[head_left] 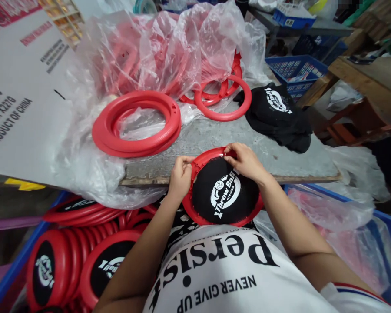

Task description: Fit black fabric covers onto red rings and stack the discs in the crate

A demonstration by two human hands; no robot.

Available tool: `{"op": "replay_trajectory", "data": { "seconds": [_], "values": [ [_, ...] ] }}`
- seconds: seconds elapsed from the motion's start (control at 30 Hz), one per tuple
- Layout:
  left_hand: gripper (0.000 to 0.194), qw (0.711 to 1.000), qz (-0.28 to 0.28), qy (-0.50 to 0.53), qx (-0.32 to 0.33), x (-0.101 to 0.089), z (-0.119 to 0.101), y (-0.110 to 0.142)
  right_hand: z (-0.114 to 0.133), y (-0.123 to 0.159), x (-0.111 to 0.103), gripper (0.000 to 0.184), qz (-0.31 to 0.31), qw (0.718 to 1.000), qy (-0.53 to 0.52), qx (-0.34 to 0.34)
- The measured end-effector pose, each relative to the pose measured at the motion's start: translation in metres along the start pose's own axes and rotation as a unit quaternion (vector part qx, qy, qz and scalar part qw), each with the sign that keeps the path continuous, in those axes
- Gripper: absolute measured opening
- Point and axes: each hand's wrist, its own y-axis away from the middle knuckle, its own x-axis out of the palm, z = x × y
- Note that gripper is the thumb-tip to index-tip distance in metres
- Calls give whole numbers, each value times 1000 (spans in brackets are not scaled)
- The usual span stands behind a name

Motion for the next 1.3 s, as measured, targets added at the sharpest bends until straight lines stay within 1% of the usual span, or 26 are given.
{"op": "replay_trajectory", "data": {
  "seconds": [0.07,0.1,0.17,0.2,0.27,0.33,0.43,0.53,0.63,0.77,0.93,1.03,1.1,1.2,1.3],
  "values": [
    [16,997,-15,-23,70,-1,0,12,-3,1,-5,9,-6,1000,-10,9],
    [15,992,-6,-60,112,-1,-2,16,-4,1,-8,9,-7,1000,-17,16],
    [18,969,37,-165,179,-2,-11,21,-6,1,-15,10,-8,999,-30,37],
    [20,954,57,-218,196,-2,-17,21,-6,2,-18,11,-9,998,-37,48],
    [24,925,78,-305,210,0,-29,20,-6,3,-25,12,-20,996,-53,67],
    [27,904,85,-363,208,3,-40,16,-5,6,-30,11,-39,994,-66,77],
    [30,892,83,-400,194,9,-48,9,-3,13,-29,12,-61,992,-74,77],
    [27,897,96,-390,183,15,-48,5,-4,24,-19,13,-61,992,-80,70],
    [19,913,117,-350,175,18,-44,5,-11,32,-9,13,-67,990,-90,80],
    [7,941,100,-278,163,20,-41,4,-17,37,-4,11,-87,989,-90,74],
    [6,963,85,-226,116,25,-47,-5,-18,36,-3,12,-87,989,-91,75],
    [10,974,71,-199,81,27,-52,-11,-16,34,-3,11,-87,991,-76,74],
    [11,981,60,-174,68,29,-54,-13,-13,31,-6,10,-94,993,-46,49],
    [12,986,40,-150,65,32,-55,-13,-3,23,-12,15,-98,995,-15,-26],
    [12,987,28,-145,71,36,-54,-13,8,10,-18,24,-66,994,-22,-82]
  ]
}}
